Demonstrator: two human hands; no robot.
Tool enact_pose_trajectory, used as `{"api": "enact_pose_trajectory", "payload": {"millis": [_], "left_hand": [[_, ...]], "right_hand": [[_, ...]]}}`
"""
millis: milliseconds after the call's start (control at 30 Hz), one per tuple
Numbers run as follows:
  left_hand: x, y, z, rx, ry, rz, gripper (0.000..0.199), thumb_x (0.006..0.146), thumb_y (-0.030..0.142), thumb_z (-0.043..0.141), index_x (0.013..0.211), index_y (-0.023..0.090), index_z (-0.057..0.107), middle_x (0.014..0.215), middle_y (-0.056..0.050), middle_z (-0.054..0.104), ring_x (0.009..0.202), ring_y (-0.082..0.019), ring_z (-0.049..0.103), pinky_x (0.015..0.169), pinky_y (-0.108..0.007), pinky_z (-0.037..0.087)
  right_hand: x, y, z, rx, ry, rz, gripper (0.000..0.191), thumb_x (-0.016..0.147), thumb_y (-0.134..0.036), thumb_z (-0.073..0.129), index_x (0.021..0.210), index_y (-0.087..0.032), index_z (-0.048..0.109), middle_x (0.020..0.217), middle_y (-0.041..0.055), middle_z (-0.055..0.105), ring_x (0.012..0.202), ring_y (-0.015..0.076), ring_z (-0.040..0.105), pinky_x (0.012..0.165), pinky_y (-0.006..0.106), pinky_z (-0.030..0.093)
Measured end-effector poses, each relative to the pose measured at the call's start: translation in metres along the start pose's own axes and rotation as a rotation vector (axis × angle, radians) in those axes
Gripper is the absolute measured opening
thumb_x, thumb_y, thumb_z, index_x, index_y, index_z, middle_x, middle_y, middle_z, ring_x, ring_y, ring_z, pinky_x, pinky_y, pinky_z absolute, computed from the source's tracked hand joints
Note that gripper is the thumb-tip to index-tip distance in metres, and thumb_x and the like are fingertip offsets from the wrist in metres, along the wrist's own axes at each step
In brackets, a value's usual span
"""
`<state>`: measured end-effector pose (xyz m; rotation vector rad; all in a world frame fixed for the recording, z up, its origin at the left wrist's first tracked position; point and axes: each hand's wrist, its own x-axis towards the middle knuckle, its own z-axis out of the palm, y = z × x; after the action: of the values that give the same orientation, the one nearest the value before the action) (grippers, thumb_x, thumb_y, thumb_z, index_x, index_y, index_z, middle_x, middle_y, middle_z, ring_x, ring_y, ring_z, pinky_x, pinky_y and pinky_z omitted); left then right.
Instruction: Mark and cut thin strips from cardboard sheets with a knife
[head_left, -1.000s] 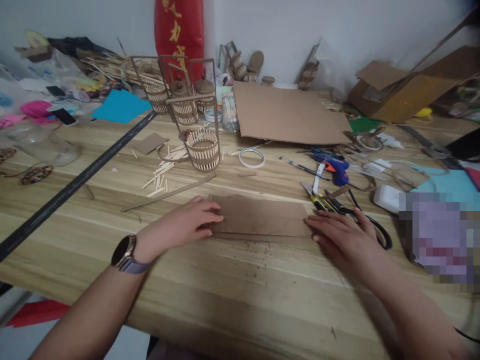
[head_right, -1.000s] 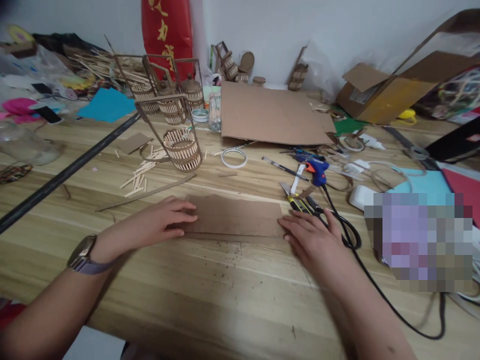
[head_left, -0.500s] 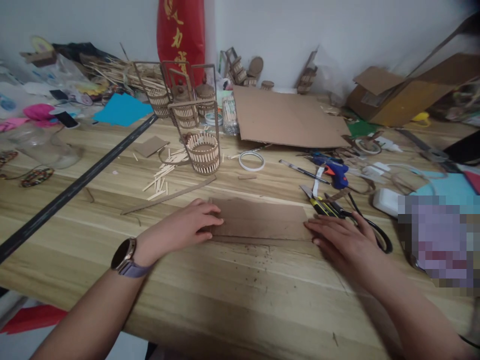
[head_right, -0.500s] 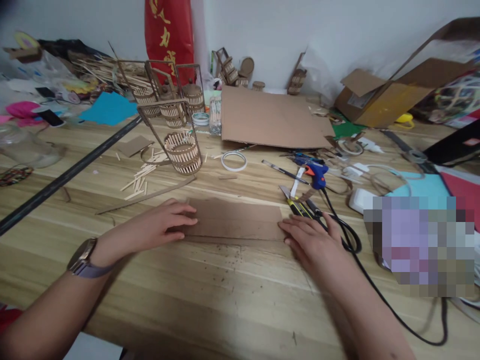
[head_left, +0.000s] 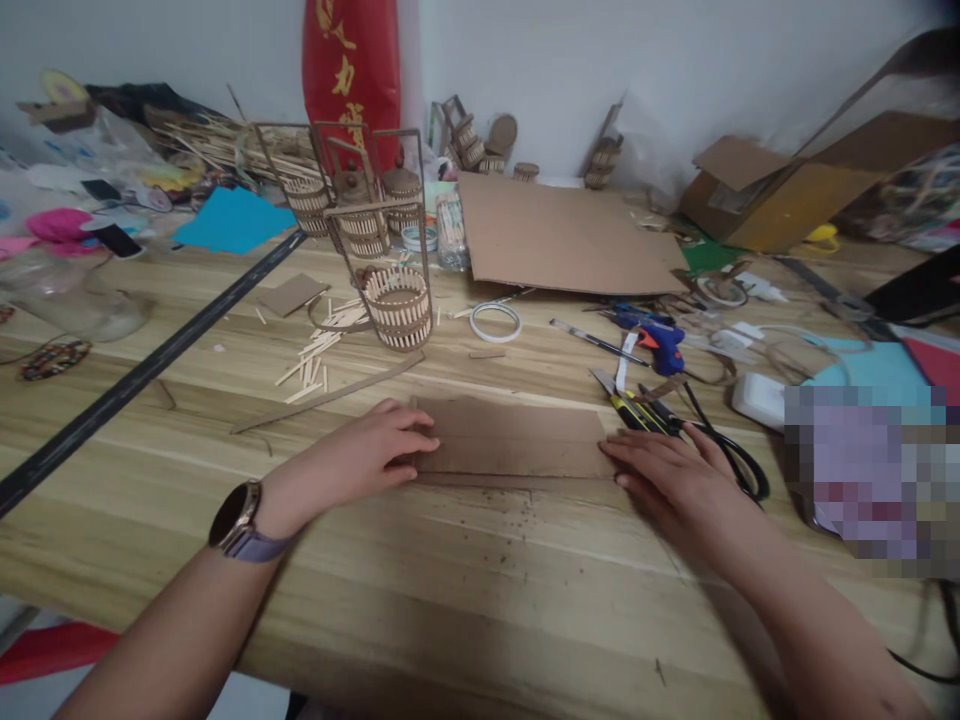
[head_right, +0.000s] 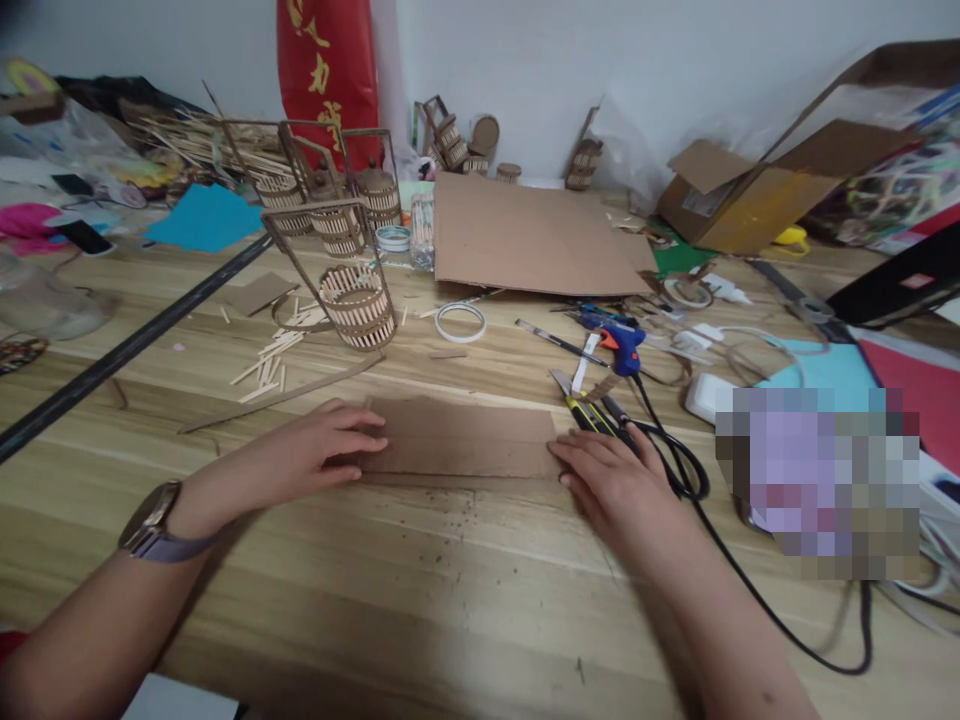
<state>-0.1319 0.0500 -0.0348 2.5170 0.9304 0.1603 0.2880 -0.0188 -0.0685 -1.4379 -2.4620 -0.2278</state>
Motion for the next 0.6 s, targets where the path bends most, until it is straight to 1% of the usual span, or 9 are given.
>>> {"api": "enact_pose_trajectory", "payload": {"millis": [200,333,400,500,600], "left_hand": [[-0.001,0.002,-0.001,0.030,-0.011,0.005,0.038,0.092,0.011,0.069,0.127,0.024,0.073,0.143,-0.009,0.062,0.129,-0.028,0.054,0.108,-0.043,0.048],[0.001,0.011,-0.004,0.122,0.004,0.006,0.031,0.094,0.016,0.070,0.124,0.023,0.074,0.141,-0.009,0.063,0.125,-0.029,0.052,0.106,-0.045,0.047],[0.004,0.018,-0.004,0.171,0.008,0.025,0.026,0.097,0.017,0.065,0.121,0.021,0.075,0.137,-0.010,0.064,0.120,-0.029,0.053,0.103,-0.045,0.049],[0.013,0.028,-0.001,0.251,-0.003,0.061,0.024,0.102,0.015,0.055,0.110,0.018,0.077,0.133,-0.011,0.065,0.112,-0.028,0.054,0.098,-0.043,0.050],[0.027,0.039,0.005,0.338,-0.023,0.106,0.024,0.101,0.010,0.052,0.098,0.014,0.076,0.132,-0.013,0.064,0.112,-0.028,0.056,0.097,-0.041,0.050]], "right_hand": [[0.000,-0.002,0.000,-0.012,0.026,0.003,0.034,0.103,-0.033,0.043,0.118,-0.028,0.072,0.115,0.0072,0.080,0.108,0.0285,0.074,0.106,0.059,0.042],[0.000,-0.001,0.002,-0.004,0.010,0.001,0.034,0.102,-0.034,0.044,0.119,-0.028,0.073,0.115,0.0077,0.080,0.109,0.0281,0.074,0.107,0.057,0.042],[0.000,-0.001,0.003,-0.011,0.031,-0.006,0.033,0.103,-0.033,0.043,0.118,-0.027,0.073,0.115,0.0076,0.080,0.108,0.0279,0.074,0.106,0.057,0.042],[0.000,-0.001,0.004,-0.015,0.064,-0.020,0.032,0.102,-0.031,0.043,0.115,-0.027,0.073,0.113,0.0074,0.081,0.105,0.0275,0.075,0.105,0.057,0.042],[0.000,0.000,0.006,0.000,0.049,-0.030,0.033,0.102,-0.030,0.045,0.117,-0.027,0.073,0.114,0.0071,0.080,0.106,0.0268,0.075,0.106,0.056,0.041]]}}
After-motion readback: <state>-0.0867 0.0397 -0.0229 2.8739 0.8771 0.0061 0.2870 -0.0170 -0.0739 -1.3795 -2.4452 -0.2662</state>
